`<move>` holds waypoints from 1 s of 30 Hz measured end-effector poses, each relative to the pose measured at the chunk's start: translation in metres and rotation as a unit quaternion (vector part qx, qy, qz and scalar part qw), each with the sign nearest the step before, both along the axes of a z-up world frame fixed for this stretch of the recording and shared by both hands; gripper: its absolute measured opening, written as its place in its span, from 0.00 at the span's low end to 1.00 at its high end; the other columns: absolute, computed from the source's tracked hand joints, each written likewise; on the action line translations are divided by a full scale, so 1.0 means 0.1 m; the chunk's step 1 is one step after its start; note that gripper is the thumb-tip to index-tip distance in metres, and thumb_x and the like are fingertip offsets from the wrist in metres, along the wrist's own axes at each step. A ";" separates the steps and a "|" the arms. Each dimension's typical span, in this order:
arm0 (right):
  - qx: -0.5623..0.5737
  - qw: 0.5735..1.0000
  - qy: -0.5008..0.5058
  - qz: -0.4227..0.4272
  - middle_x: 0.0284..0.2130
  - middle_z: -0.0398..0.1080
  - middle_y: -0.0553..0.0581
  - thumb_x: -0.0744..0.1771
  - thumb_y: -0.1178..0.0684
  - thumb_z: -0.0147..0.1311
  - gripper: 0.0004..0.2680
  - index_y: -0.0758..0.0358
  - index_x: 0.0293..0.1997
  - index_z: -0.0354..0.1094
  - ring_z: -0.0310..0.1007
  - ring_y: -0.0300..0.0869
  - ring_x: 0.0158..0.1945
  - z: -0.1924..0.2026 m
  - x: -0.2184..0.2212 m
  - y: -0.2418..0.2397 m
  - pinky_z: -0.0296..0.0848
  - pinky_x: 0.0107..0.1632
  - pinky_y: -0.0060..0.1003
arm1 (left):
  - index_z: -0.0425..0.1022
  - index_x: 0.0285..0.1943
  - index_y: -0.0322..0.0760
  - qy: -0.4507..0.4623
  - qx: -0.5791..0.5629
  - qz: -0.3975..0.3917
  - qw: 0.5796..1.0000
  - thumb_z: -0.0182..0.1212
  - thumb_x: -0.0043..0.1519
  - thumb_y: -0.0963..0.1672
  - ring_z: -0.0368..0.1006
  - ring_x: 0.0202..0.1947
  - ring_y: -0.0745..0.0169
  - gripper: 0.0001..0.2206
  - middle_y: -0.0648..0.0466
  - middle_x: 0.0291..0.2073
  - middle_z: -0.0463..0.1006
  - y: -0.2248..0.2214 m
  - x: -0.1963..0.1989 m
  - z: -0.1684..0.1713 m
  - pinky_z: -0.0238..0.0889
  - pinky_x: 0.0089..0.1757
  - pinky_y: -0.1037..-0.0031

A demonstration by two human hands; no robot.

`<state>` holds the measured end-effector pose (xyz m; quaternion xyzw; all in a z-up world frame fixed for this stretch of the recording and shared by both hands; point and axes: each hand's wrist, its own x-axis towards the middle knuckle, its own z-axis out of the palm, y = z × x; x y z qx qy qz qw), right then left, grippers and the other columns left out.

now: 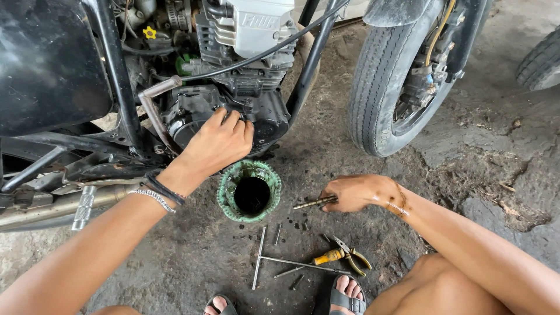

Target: The person works on a motorcycle engine, handling various metal bolts and engine components by hand and using a T-handle wrench to tighten or loosen parts.

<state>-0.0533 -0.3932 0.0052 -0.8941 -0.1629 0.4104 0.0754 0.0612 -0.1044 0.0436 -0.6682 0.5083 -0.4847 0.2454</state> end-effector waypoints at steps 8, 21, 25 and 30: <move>-0.001 1.000 0.011 -0.012 0.23 0.68 0.49 0.71 0.40 0.48 0.13 0.58 0.39 0.71 0.64 0.36 0.23 0.18 0.00 0.13 0.65 0.27 0.29 | 0.78 0.34 0.39 0.065 -0.043 0.001 0.997 0.68 0.58 0.39 0.75 0.38 0.55 0.03 0.51 0.26 0.74 0.07 0.02 -0.01 0.67 0.48 0.68; -0.007 1.000 0.023 -0.021 0.24 0.66 0.50 0.72 0.41 0.46 0.13 0.59 0.41 0.69 0.62 0.36 0.23 0.14 0.02 0.10 0.64 0.28 0.28 | 0.79 0.38 0.30 0.190 -0.125 -0.060 0.972 0.56 0.69 0.40 0.75 0.42 0.50 0.09 0.45 0.30 0.76 0.08 -0.07 -0.02 0.70 0.46 0.67; 0.002 0.999 0.032 -0.022 0.24 0.64 0.49 0.72 0.42 0.46 0.12 0.59 0.40 0.68 0.60 0.35 0.23 0.23 -0.01 0.12 0.63 0.27 0.28 | 0.79 0.39 0.31 0.232 -0.112 -0.038 0.965 0.59 0.66 0.40 0.75 0.45 0.52 0.06 0.47 0.33 0.77 0.14 0.01 -0.23 0.70 0.47 0.67; 0.002 0.999 0.036 -0.016 0.23 0.64 0.48 0.72 0.42 0.45 0.12 0.58 0.40 0.68 0.59 0.34 0.22 0.23 -0.01 0.11 0.62 0.26 0.28 | 0.80 0.39 0.31 0.252 -0.118 -0.065 0.958 0.58 0.67 0.39 0.76 0.46 0.52 0.06 0.48 0.34 0.78 0.23 -0.14 -0.31 0.71 0.49 0.67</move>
